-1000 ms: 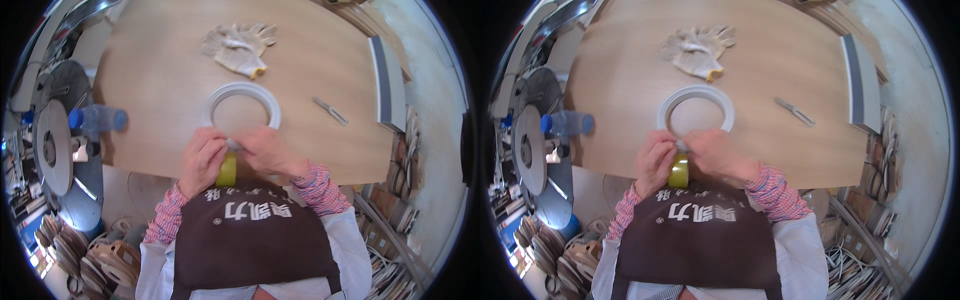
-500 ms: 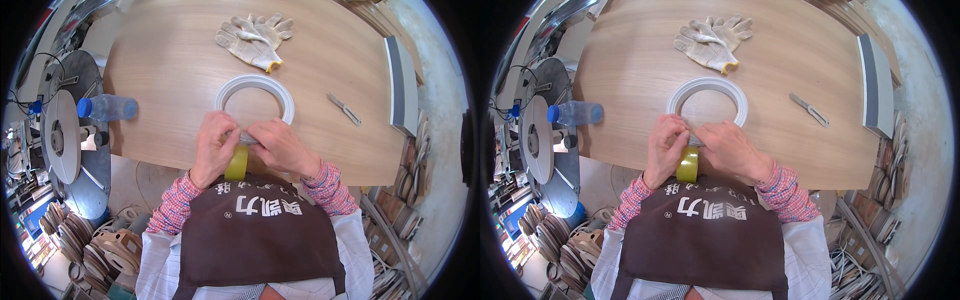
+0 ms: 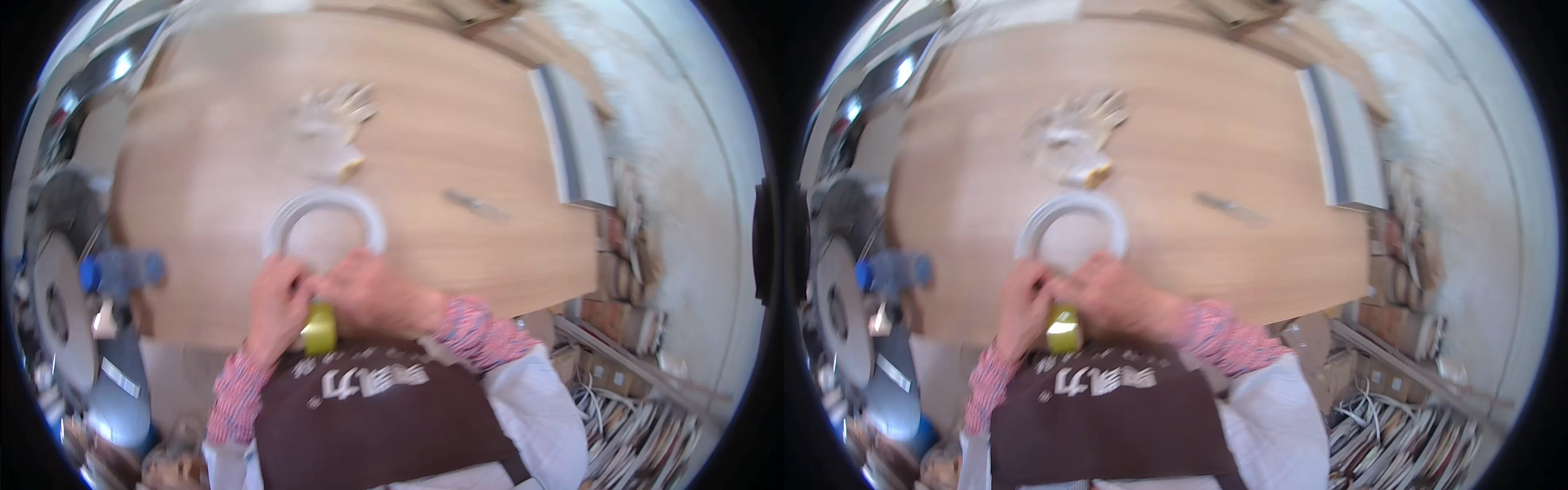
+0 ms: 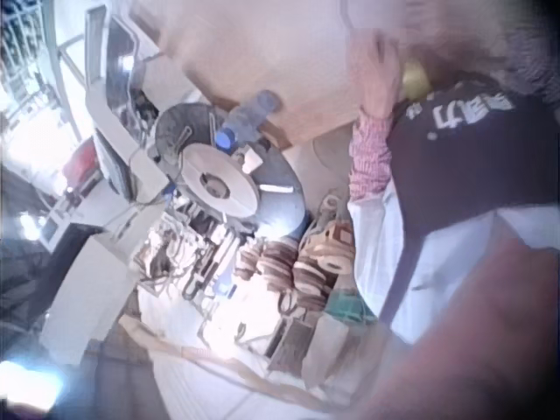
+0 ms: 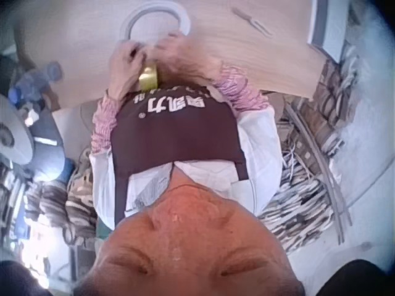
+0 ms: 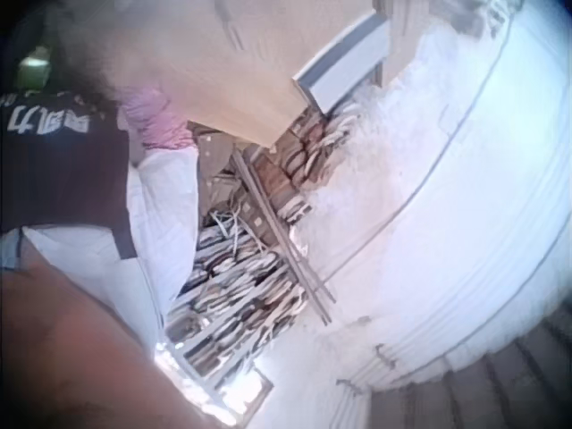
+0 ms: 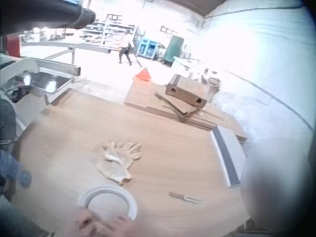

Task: The person applies yellow tape to the edges of several circular rings on a workbench. They use a utility knife to cut the tape and smooth it onto the rings, handling each ring individually.

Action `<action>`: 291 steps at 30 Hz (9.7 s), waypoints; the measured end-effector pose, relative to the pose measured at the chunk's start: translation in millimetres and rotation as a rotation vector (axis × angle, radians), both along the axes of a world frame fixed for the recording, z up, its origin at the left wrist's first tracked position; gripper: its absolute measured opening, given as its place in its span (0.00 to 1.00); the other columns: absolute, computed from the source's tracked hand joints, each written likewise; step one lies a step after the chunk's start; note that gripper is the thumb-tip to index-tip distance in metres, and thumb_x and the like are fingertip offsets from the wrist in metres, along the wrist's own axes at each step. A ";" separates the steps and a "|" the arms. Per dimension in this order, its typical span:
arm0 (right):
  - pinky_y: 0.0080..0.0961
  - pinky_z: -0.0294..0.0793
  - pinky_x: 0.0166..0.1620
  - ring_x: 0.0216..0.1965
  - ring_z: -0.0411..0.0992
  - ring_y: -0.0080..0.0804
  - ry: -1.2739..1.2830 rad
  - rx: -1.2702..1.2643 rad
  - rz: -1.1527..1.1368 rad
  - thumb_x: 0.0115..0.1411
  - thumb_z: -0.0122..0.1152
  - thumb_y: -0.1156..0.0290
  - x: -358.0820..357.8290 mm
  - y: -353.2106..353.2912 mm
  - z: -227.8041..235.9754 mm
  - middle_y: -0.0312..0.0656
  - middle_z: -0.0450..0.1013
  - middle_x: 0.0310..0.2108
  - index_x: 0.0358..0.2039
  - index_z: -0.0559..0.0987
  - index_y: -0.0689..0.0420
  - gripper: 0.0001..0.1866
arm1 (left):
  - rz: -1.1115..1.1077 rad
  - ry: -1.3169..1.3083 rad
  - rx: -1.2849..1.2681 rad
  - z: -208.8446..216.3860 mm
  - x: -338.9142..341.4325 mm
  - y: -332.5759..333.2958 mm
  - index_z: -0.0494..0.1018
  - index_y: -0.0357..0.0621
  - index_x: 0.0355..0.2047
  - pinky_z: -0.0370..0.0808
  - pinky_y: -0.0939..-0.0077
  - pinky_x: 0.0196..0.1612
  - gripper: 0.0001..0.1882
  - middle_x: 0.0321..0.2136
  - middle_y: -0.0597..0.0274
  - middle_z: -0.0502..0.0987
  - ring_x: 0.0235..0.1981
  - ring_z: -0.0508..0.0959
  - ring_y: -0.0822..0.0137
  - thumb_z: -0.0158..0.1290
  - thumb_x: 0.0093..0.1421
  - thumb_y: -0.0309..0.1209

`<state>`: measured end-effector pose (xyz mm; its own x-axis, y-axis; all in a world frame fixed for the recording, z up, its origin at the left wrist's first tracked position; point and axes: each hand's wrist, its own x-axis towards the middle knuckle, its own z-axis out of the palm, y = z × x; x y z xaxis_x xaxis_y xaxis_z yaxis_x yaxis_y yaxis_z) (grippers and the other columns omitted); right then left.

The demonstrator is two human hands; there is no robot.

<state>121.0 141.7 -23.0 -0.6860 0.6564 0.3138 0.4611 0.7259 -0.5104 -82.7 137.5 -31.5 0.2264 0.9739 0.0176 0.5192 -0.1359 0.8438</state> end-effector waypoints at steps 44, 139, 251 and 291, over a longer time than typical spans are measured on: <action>0.46 0.74 0.43 0.40 0.75 0.54 -0.304 -0.438 0.006 0.61 0.65 0.60 -12.0 16.7 0.4 0.50 0.75 0.35 0.37 0.78 0.61 0.16 | 0.061 0.002 0.244 -3.9 -14.6 2.5 0.74 0.41 0.36 0.76 0.58 0.41 0.08 0.36 0.53 0.77 0.37 0.79 0.49 0.61 0.58 0.26; 0.38 0.76 0.40 0.37 0.77 0.48 0.246 -0.574 0.222 0.62 0.62 0.77 -4.8 24.5 -7.4 0.47 0.75 0.34 0.46 0.80 0.63 0.12 | 0.322 -0.963 -0.597 -20.7 -0.7 -71.6 0.62 0.36 0.65 0.84 0.72 0.30 0.27 0.42 0.55 0.81 0.30 0.83 0.69 0.56 0.71 0.32; 0.35 0.70 0.41 0.35 0.72 0.36 -0.031 0.194 0.003 0.57 0.65 0.72 -16.9 -11.4 -50.6 0.37 0.71 0.30 0.38 0.79 0.59 0.09 | 0.286 0.035 0.197 6.5 -8.9 -7.4 0.67 0.36 0.62 0.77 0.58 0.43 0.28 0.38 0.46 0.80 0.40 0.81 0.48 0.59 0.63 0.30; 0.43 0.70 0.46 0.38 0.73 0.51 0.303 -0.101 -0.322 0.52 0.69 0.73 5.1 6.9 -60.0 0.47 0.76 0.33 0.36 0.78 0.61 0.11 | 0.152 -0.800 -0.552 6.1 -10.1 -75.6 0.56 0.35 0.69 0.81 0.72 0.42 0.30 0.46 0.55 0.77 0.37 0.82 0.69 0.52 0.70 0.29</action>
<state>126.2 148.6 -83.1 -0.3288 0.8589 0.3926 0.4745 0.5097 -0.7177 -92.8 61.9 -25.4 0.2178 0.9091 -0.3551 -0.2534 0.4041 0.8789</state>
